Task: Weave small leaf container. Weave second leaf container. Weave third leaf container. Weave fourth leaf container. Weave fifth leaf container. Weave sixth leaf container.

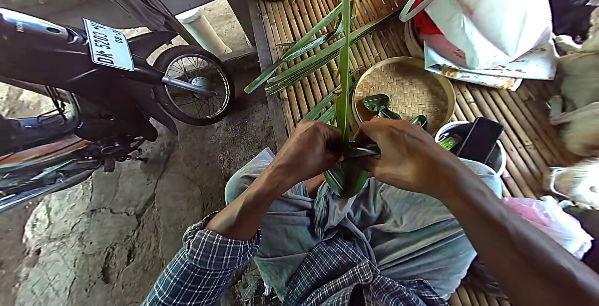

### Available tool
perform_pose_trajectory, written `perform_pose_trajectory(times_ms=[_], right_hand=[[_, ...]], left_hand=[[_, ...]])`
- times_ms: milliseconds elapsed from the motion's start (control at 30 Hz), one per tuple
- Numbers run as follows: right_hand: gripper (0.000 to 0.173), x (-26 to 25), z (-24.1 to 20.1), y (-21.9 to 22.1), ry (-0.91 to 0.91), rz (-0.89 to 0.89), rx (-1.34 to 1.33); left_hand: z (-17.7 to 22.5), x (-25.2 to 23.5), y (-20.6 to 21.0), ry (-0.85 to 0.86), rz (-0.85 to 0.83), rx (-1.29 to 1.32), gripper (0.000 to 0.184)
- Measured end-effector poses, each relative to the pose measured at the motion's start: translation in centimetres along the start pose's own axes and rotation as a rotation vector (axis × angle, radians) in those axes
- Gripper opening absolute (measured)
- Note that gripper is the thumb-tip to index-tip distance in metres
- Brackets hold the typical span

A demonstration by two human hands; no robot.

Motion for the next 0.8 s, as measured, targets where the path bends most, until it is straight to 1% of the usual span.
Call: perform_pose_trajectory(times_ms=[100,233,367,667,800], right_hand=[[0.024,0.1,0.0,-0.3,0.034,-0.026,-0.01],[0.025,0.8,0.1,-0.5,0.028,0.006,0.007],[0.023,0.6,0.0,-0.1,0.042,-0.021,0.002],[0.022,0.5,-0.7,0.4,0.027,-0.03,0.009],[0.018,0.5,-0.7,0.5,-0.015,0.031,-0.019]], left_hand=[[-0.1,-0.1,0.2,0.022,0.001,0.016,0.017],[-0.1,0.0,-0.1,0.02,-0.026,0.062,0.012],[-0.2,-0.2,0.1,0.07,-0.044,0.058,0.012],[-0.7,0.0,0.6,0.119,-0.011,0.056,0.011],[-0.5,0.1,0.4,0.098,-0.005,0.054,0.019]])
Point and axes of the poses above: each hand's wrist, its own x-axis away from the middle knuckle, its own y-axis out of the palm, z = x × y, the point moved 1 cm from there along -x, towards the middle knuckle, and after that the axes turned 10 degrees about -y, right-handed, at the moved point
